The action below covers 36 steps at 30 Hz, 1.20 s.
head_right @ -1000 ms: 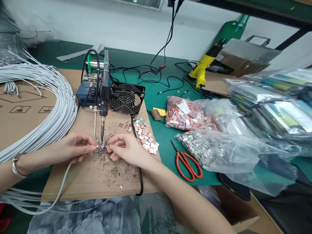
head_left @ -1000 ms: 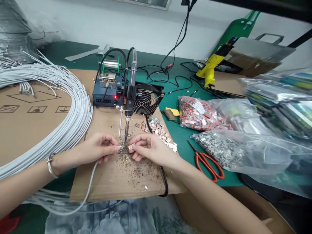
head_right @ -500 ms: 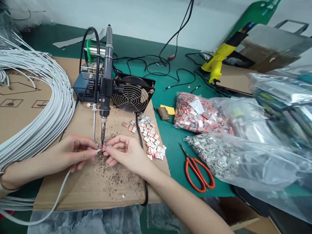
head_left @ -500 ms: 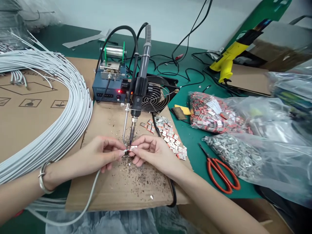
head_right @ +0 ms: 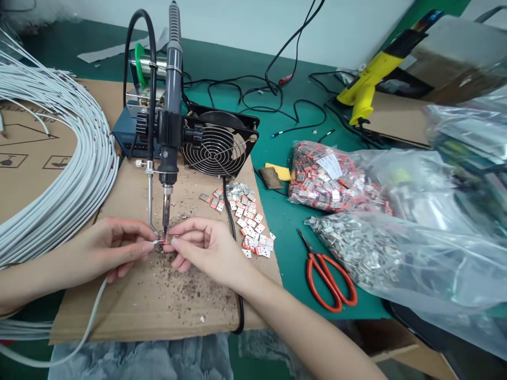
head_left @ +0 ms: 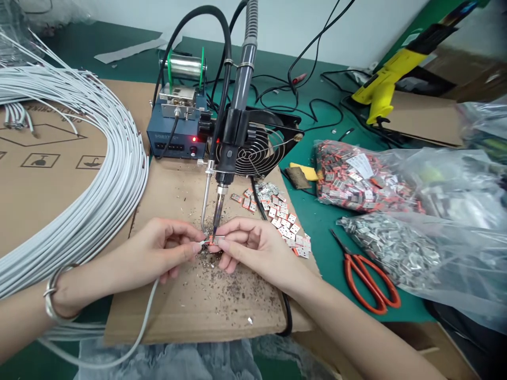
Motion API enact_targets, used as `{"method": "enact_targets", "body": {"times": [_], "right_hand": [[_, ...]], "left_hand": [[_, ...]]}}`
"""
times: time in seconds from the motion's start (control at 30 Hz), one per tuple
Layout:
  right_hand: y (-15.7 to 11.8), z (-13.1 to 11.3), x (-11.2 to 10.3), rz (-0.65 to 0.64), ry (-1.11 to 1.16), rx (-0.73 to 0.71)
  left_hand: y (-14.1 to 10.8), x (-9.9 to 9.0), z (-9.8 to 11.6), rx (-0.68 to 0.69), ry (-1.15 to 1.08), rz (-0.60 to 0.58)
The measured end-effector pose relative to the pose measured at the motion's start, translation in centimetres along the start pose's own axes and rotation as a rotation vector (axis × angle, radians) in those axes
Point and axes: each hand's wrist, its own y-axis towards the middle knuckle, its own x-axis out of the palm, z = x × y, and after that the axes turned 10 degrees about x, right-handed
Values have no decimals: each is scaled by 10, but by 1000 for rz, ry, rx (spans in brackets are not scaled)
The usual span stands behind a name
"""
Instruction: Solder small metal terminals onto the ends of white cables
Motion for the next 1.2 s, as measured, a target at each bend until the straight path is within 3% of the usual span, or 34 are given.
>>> {"method": "enact_targets", "body": {"times": [0.6,0.77,1.2], "right_hand": [[-3,-2,-2,24,-94,-29],[-2,-1,-1,34,-118,-51],[-2,-1,-3,-24,-61,-78]], "left_hand": [[-1,1,0,64,-17,-39],[-1,1,0,41,9,-15],[-1,0,4,12,21,-83]]}}
